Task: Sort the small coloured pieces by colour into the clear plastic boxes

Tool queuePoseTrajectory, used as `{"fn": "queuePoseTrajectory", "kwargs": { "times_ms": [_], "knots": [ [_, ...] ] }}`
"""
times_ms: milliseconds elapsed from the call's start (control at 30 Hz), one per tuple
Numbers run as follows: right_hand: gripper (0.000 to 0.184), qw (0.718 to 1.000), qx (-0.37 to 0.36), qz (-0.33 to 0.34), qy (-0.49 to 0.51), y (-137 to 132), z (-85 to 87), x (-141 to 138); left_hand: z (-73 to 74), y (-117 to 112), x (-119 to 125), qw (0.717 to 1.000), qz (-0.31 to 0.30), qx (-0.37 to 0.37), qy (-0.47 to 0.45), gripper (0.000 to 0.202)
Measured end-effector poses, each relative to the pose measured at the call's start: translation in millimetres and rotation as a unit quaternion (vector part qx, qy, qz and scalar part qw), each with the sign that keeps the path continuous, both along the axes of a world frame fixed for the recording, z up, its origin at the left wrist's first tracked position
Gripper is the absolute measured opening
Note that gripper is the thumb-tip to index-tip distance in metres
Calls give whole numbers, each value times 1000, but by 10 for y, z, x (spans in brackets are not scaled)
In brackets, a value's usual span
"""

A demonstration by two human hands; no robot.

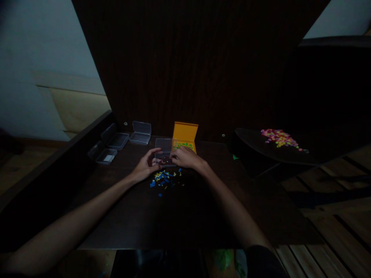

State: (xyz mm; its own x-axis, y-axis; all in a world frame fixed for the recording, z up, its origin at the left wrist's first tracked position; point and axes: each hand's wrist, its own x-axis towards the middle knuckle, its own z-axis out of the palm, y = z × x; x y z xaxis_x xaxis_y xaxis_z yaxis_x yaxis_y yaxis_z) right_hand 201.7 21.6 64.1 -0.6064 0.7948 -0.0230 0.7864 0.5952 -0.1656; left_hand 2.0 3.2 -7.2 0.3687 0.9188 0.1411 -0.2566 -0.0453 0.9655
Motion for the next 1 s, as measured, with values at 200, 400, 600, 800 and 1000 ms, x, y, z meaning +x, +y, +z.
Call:
{"fn": "queuePoseTrajectory", "kwargs": {
  "times_ms": [200,400,600,800,1000],
  "knots": [
    [29,997,6,-22,69,-81,53,75,-6,5,0,1000,14,-6,8,68],
    [19,990,-51,-13,131,-257,-25,168,1,12,3,1000,24,-7,1,68],
    [20,996,-45,-34,76,-297,-146,174,-21,54,-13,999,40,-22,-10,68],
    [18,998,-40,-15,45,-254,-245,107,-27,77,-25,995,60,-59,-52,69],
    [18,998,-38,-8,51,-250,-277,100,-39,87,-11,992,76,-76,-72,70]
  ]
}}
